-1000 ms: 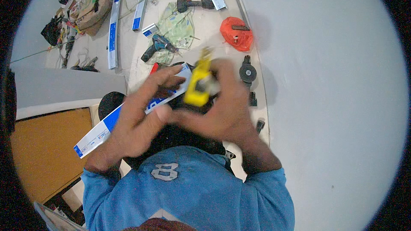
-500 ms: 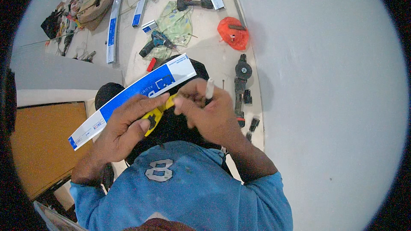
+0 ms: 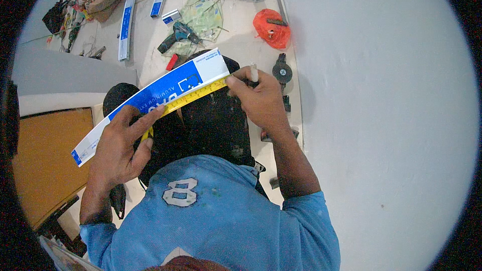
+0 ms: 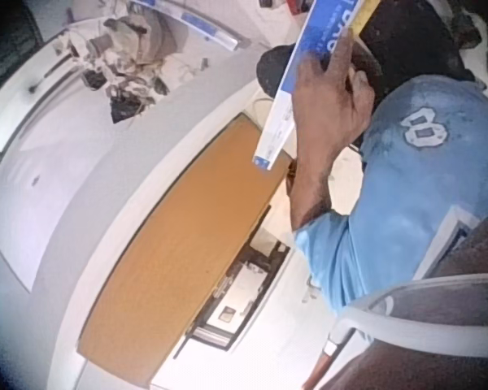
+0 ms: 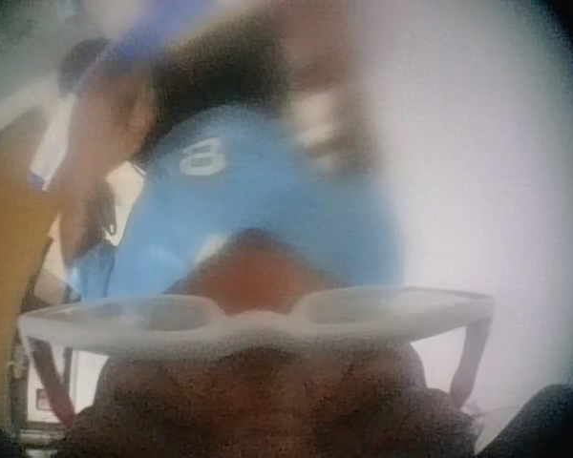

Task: The person measures and marks a metal profile with a tape measure and marker, then uses a metal ruler to draw a straight line. They cut the profile with an angle grinder and smooth the cut edge with the same tool.

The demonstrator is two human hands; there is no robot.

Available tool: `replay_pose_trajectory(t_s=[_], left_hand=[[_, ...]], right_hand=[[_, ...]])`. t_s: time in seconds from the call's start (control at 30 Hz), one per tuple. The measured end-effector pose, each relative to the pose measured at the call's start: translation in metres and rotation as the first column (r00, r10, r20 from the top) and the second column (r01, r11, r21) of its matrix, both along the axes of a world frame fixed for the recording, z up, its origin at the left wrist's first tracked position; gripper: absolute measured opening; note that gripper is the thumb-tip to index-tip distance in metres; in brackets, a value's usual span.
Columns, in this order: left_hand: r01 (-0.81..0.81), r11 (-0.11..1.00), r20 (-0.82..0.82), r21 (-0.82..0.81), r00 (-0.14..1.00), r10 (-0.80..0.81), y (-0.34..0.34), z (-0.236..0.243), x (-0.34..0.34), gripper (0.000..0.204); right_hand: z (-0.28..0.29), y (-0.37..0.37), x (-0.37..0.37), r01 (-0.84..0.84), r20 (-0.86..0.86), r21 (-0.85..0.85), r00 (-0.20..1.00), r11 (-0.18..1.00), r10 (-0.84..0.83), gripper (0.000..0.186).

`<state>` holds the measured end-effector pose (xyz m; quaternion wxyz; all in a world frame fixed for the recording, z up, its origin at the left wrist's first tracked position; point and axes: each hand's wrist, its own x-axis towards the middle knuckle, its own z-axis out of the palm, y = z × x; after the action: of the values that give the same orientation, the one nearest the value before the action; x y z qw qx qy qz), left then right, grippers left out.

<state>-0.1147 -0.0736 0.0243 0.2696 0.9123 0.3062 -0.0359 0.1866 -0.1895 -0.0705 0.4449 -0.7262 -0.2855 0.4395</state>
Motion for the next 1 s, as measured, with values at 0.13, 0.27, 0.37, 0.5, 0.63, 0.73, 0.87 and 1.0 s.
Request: replay_pose_trajectory(t_s=[0.13,0.27,0.37,0.5,0.63,0.73,0.87,1.0], left_hand=[[-0.031,1.000,-0.053,0.002,0.998,0.031,-0.002,-0.005,-0.005,0.068],[-0.031,0.999,-0.033,0.026,0.999,0.032,-0.001,-0.016,-0.007,0.068],[-0.028,0.999,-0.024,0.037,0.999,0.029,0.000,-0.018,-0.007,0.067],[-0.021,0.999,-0.034,0.037,0.999,0.022,0.000,-0.018,-0.007,0.065],[0.007,0.997,0.009,0.074,1.000,-0.007,0.000,-0.019,-0.007,0.063],[-0.003,0.998,0.013,0.067,1.000,0.002,-0.001,-0.023,-0.009,0.062],[0.007,0.998,-0.027,0.057,1.000,-0.005,-0.001,-0.023,-0.008,0.060],[0.009,0.996,-0.015,0.093,1.000,-0.008,-0.004,-0.023,-0.008,0.059]], right_hand=[[-0.011,0.001,-0.002,-0.049,0.106,0.127,0.994,0.991,0.035,0.025],[-0.011,0.003,0.001,-0.070,0.148,0.090,0.987,0.994,0.056,0.023],[-0.007,-0.001,0.006,-0.123,0.241,0.141,0.967,0.982,0.087,0.027],[0.027,-0.006,0.028,0.021,0.138,0.324,0.988,0.946,-0.070,0.055],[0.035,0.006,0.054,-0.136,0.016,0.392,0.990,0.910,0.141,0.081],[0.041,0.025,0.047,-0.401,-0.020,0.406,0.895,0.821,0.447,0.072],[0.033,0.050,0.023,-0.470,-0.119,0.438,0.814,0.766,0.568,0.025],[0.021,0.063,0.004,-0.587,0.158,0.444,0.795,0.677,0.586,0.014]])
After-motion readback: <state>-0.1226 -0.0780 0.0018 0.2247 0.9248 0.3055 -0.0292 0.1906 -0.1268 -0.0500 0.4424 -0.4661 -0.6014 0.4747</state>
